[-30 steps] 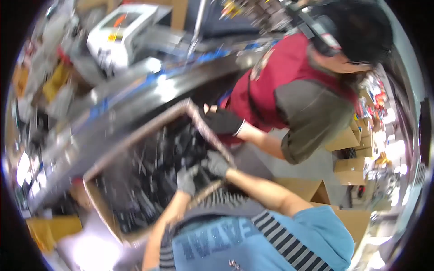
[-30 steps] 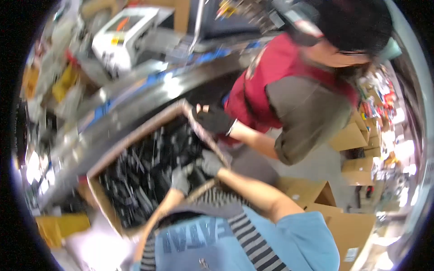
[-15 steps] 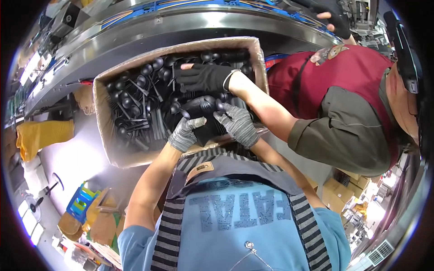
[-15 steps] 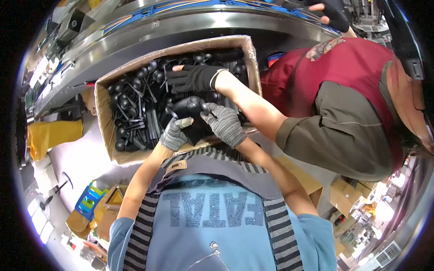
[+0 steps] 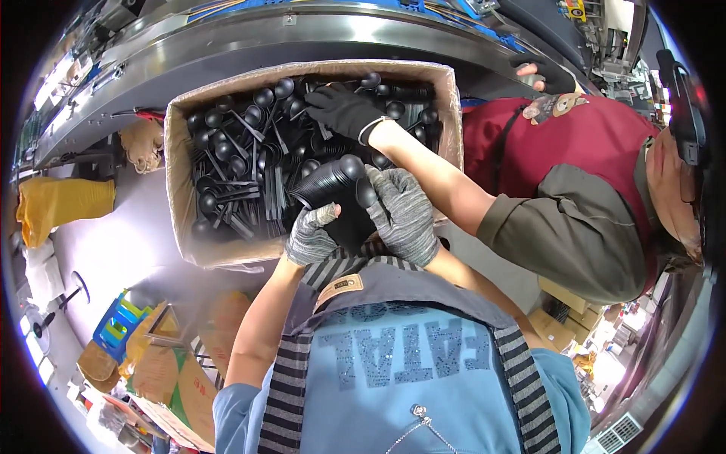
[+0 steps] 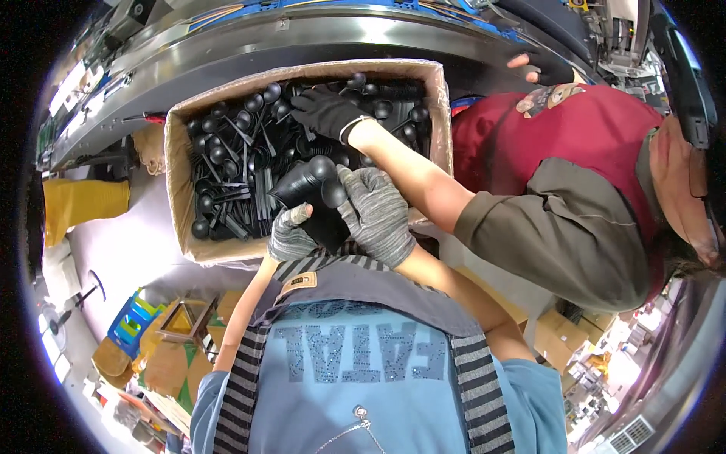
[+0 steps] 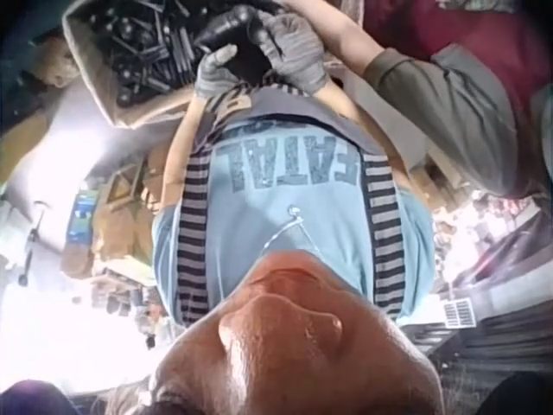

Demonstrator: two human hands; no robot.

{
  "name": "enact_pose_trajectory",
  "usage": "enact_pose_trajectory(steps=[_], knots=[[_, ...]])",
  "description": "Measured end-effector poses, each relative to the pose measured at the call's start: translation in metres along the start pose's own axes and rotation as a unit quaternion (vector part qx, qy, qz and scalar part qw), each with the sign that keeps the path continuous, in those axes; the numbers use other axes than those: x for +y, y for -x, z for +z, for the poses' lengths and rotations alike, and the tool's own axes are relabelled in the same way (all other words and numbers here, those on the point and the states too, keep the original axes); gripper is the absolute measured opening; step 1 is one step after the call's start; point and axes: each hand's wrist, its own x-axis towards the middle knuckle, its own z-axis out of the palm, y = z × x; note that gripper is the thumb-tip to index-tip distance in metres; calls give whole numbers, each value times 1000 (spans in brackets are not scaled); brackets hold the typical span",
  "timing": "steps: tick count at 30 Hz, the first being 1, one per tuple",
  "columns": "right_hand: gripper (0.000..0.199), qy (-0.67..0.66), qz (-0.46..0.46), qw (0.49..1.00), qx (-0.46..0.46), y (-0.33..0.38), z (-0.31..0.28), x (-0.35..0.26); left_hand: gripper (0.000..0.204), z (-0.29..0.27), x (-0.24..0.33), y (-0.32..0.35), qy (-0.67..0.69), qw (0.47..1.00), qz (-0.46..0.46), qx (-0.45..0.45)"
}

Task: Sort and pack black plastic components into a cardboard box at a warehouse packing station.

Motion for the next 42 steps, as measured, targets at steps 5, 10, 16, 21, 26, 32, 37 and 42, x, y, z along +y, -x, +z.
enact_pose_trajectory(steps=[5,10,16,21,26,32,37,42], knots=[[32,-23,19,999,-22,3,-12,-17,69,3,8,6,46,998,-15,-43],[33,-2,17,1000,-4,0,-19,-27,70,-2,12,9,49,997,-27,-47],[32,-180,162,970,19,1,-23,-26,71,19,22,10,84,988,-40,-121],[33,45,43,997,54,10,-18,-11,70,24,22,15,139,980,-79,-118],[35,34,38,998,24,2,-11,-13,67,27,28,16,18,994,-11,-106],[25,-29,45,995,79,-4,-7,-24,57,21,36,12,-114,990,46,-66],[25,-104,68,992,-19,-1,-8,-8,60,34,50,21,-155,987,-18,-43],[58,-272,197,937,-101,3,-18,-6,65,42,59,24,-222,957,-179,-47]])
